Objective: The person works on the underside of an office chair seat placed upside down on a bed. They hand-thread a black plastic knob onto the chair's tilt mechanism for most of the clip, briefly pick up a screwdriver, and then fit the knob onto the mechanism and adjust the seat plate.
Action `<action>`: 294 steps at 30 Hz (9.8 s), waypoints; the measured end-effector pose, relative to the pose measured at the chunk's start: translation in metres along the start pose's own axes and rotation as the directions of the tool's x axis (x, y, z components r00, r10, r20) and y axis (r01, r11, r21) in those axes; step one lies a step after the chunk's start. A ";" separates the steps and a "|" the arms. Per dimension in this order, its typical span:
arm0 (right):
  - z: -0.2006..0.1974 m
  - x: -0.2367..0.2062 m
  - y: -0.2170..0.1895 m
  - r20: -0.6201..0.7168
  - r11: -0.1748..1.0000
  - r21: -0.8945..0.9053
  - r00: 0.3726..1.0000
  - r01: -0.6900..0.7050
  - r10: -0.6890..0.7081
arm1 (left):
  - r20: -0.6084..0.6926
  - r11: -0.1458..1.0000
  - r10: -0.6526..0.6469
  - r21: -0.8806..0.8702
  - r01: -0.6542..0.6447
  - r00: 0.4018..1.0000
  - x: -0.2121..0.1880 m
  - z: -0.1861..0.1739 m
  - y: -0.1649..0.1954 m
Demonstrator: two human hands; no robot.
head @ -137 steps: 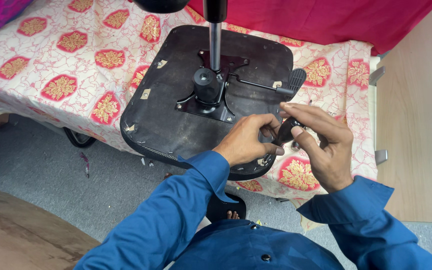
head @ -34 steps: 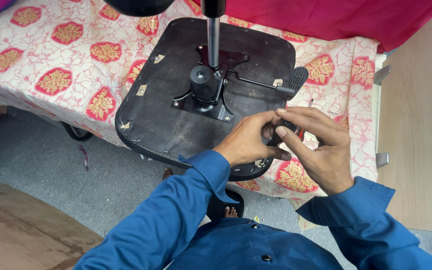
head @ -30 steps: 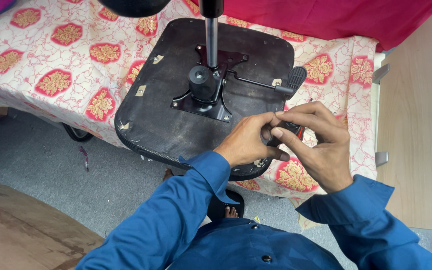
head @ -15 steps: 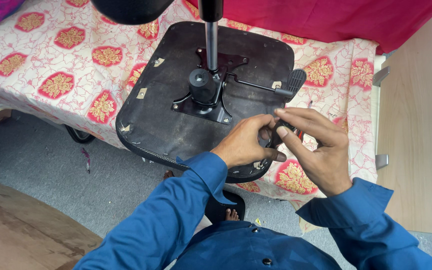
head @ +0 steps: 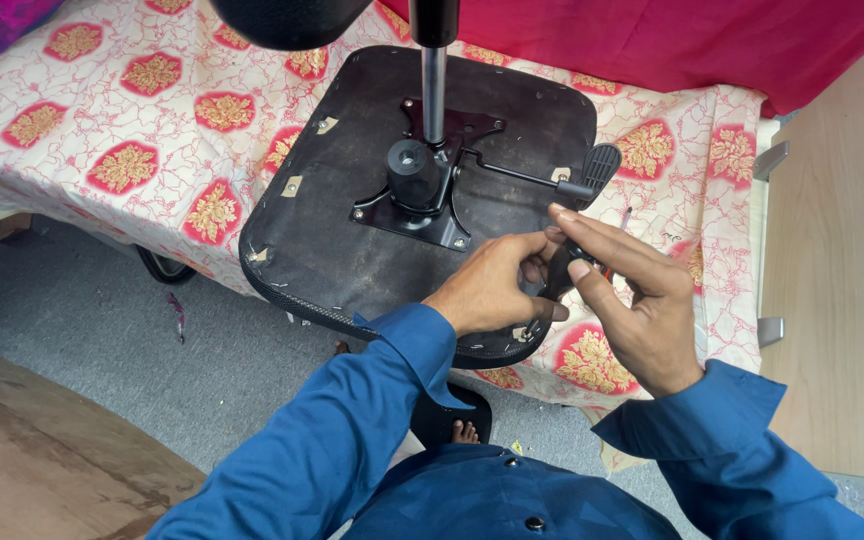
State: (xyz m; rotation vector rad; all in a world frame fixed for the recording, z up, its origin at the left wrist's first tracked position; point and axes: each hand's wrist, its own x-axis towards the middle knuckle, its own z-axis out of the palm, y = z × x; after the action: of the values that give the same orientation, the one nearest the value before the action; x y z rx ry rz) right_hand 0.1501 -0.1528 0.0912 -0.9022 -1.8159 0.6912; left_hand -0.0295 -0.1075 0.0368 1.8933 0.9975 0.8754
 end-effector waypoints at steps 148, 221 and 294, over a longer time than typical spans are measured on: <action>-0.003 -0.002 0.003 -0.064 0.997 0.012 0.995 -0.074 0.075 | -0.024 0.998 -0.058 -0.035 0.057 0.998 0.000 0.006 -0.002; 0.004 -0.008 0.010 -0.066 0.996 0.037 0.995 -0.079 0.081 | 0.011 1.000 0.026 -0.012 -0.026 1.000 -0.005 -0.002 0.003; -0.009 -0.004 0.008 0.006 0.995 -0.015 0.995 -0.103 0.103 | -0.002 1.000 -0.008 -0.018 0.008 1.000 -0.002 0.002 0.004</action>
State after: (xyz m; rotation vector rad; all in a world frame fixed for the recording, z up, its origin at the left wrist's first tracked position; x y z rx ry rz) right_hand 0.1614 -0.1508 0.0864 -1.0101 -1.7924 0.7473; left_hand -0.0278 -0.1116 0.0389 1.8726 0.9952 0.8792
